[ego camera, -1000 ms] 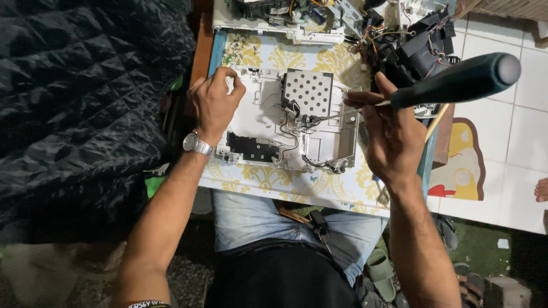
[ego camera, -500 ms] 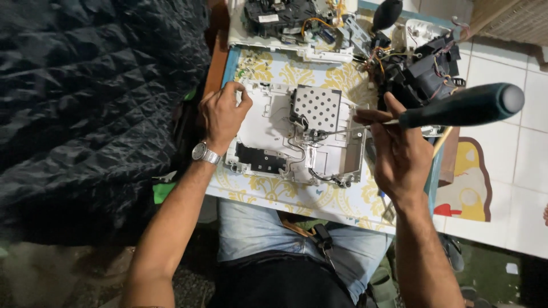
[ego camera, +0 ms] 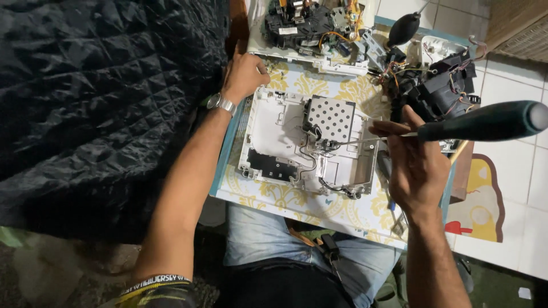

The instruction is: Disassembling an electronic device by removing screws and disconnecting internal wires and components.

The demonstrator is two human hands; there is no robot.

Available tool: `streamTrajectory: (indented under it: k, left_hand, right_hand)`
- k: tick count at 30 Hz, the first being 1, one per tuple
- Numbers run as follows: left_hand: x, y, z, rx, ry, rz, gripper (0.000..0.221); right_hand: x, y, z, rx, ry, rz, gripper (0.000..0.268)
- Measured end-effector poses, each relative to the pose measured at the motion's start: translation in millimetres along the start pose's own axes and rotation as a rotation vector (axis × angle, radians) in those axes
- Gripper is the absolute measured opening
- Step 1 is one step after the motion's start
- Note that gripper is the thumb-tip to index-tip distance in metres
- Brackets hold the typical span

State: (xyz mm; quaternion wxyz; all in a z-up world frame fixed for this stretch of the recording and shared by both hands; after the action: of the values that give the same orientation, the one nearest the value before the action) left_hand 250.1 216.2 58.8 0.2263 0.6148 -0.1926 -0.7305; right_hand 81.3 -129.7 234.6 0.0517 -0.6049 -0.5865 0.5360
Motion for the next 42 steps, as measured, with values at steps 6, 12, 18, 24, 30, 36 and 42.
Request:
streamTrajectory:
  k: [6,12,18,24,30,36,42]
  left_hand:
    - [18.5,-13.0,-21.6,0.078,0.02,-0.008,0.008]
    - [5.2,-23.4,-8.8,0.144,0.139,0.159,0.004]
    - [-16.3,-9.6,39.9,0.115,0.204,0.227,0.004]
    - [-23.0,19.0,84.9,0.138,0.269,0.255,0.006]
    - [7.5,82.6,125.9,0.336,0.275,0.397,0.007]
    - [44.1,171.8,149.6,0.722,0.033,0.275,0.015]
    - [71.2,194.3,140.9,0.776,-0.149,0.172,0.046]
  right_hand:
    - [-0.7,5.2,2.5,0.05,0.012,-0.061,0.043]
    - [-3.0,10.6,5.8,0.056,0.016,-0.079,0.044]
    - [-4.4,5.4,2.9,0.046,0.03,-0.095,0.042]
    - [-5.6,7.2,2.1,0.053,0.01,-0.082,0.043]
    - [-5.3,5.4,-0.3,-0.064,-0.004,-0.059,0.045]
    - [-3.8,2.1,-2.0,-0.021,-0.004,0.003,0.041]
    - [-1.6,1.7,-3.3,-0.007,-0.02,-0.005,0.041]
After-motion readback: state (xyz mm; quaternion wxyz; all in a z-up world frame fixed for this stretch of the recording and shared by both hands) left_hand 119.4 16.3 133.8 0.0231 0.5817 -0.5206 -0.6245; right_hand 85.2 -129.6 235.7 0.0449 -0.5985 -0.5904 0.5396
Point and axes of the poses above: each hand's wrist, its own z-axis away from the middle knuckle, its own x-axis out of the palm, y = z × x, the point moved 7 cm from there along -z, towards the middle knuckle, and after that the axes turned 15 degrees about -y, right-handed, at the moved point
